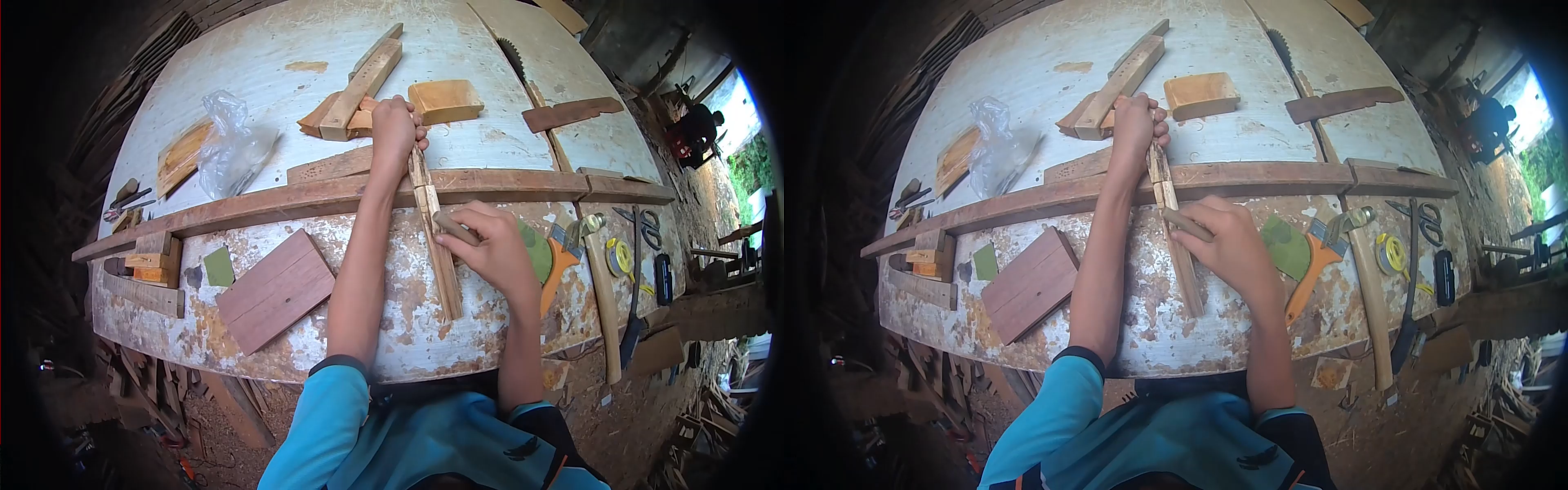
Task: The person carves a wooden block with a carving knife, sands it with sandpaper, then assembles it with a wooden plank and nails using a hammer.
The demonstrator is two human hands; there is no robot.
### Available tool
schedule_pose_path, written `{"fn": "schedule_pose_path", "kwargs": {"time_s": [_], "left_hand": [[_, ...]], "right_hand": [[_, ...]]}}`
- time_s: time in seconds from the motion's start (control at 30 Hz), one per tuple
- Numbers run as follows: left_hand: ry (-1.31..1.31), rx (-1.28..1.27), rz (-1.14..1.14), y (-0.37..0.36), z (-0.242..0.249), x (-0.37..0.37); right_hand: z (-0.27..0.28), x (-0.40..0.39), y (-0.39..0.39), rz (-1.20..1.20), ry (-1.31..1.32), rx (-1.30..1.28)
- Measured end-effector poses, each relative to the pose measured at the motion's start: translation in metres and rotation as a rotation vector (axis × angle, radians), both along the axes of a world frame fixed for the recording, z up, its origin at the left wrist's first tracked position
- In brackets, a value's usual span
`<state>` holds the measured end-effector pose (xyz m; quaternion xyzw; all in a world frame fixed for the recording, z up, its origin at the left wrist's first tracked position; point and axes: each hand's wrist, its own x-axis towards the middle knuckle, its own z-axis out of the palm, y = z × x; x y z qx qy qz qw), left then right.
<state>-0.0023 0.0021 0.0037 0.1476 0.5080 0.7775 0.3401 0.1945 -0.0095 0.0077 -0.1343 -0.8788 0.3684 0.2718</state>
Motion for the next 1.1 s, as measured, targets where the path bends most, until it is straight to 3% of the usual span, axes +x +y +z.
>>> {"fn": "schedule_pose_path", "kwargs": {"time_s": [0.1, 0.23, 0.4, 0.53, 0.83, 0.97, 1.1], "left_hand": [[0.008, 0.004, -0.015, 0.001, -0.001, -0.001], [0.0, 0.015, -0.02, 0.002, -0.004, -0.003], [-0.008, 0.034, -0.013, 0.002, -0.007, -0.005], [-0.004, 0.029, -0.012, 0.003, -0.008, -0.006], [-0.012, 0.065, -0.013, 0.002, -0.008, -0.005], [-0.01, 0.077, -0.004, 0.003, -0.01, -0.008], [-0.033, 0.109, 0.023, 0.002, -0.009, -0.007]], "right_hand": [[-0.009, -0.007, -0.006, -0.046, 0.057, 0.106], [-0.01, -0.012, -0.016, -0.179, -0.074, 0.188], [-0.024, -0.022, -0.013, -0.347, 0.061, 0.131], [-0.008, -0.011, -0.004, -0.081, 0.201, 0.044], [-0.007, -0.005, -0.003, 0.003, 0.04, 0.097], [0.004, 0.001, -0.006, 0.056, -0.014, -0.026], [0.008, 0.008, -0.005, -0.055, 0.262, -0.397]]}}
